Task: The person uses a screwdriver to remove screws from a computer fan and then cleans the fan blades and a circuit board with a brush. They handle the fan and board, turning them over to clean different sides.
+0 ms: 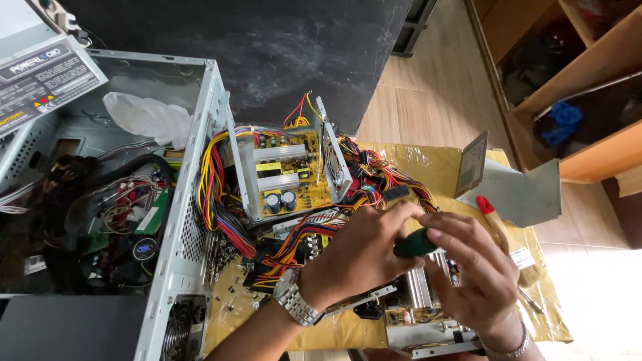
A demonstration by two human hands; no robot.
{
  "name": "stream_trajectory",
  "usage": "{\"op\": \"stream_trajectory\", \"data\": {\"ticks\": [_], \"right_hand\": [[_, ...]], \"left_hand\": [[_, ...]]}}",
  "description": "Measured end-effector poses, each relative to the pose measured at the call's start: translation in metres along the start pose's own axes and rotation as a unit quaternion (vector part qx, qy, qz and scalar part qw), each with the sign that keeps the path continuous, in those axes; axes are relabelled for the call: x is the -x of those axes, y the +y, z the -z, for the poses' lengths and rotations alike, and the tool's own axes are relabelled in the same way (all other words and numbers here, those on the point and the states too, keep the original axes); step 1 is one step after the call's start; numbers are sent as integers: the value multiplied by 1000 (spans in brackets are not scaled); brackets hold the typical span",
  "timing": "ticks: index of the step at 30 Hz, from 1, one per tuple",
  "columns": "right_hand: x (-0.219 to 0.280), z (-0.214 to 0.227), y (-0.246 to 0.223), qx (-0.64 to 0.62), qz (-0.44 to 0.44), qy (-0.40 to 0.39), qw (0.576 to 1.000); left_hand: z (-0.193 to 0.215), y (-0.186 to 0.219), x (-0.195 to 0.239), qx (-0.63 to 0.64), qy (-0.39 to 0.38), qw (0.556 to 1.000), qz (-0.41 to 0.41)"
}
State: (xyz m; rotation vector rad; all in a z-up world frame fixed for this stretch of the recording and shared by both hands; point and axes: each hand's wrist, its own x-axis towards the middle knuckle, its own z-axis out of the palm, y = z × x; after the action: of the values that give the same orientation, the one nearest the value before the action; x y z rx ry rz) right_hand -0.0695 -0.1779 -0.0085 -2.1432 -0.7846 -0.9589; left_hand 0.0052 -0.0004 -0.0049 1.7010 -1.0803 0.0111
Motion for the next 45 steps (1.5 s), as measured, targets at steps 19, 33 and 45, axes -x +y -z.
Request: {"op": "stream_trajectory", "data": {"ticks": [19,33,45], "right_hand": [[-5,1,-9,84,-12,45,995],[8,5,-1,77,-40,28,996],[-8,-1,-13,87,-8,24,996]], "left_hand": [[1,2,-1,38,-42,998,-29],[8,12,-3,52,-37,997,-44],[-10,-13,2,-29,5,998,-49]]}}
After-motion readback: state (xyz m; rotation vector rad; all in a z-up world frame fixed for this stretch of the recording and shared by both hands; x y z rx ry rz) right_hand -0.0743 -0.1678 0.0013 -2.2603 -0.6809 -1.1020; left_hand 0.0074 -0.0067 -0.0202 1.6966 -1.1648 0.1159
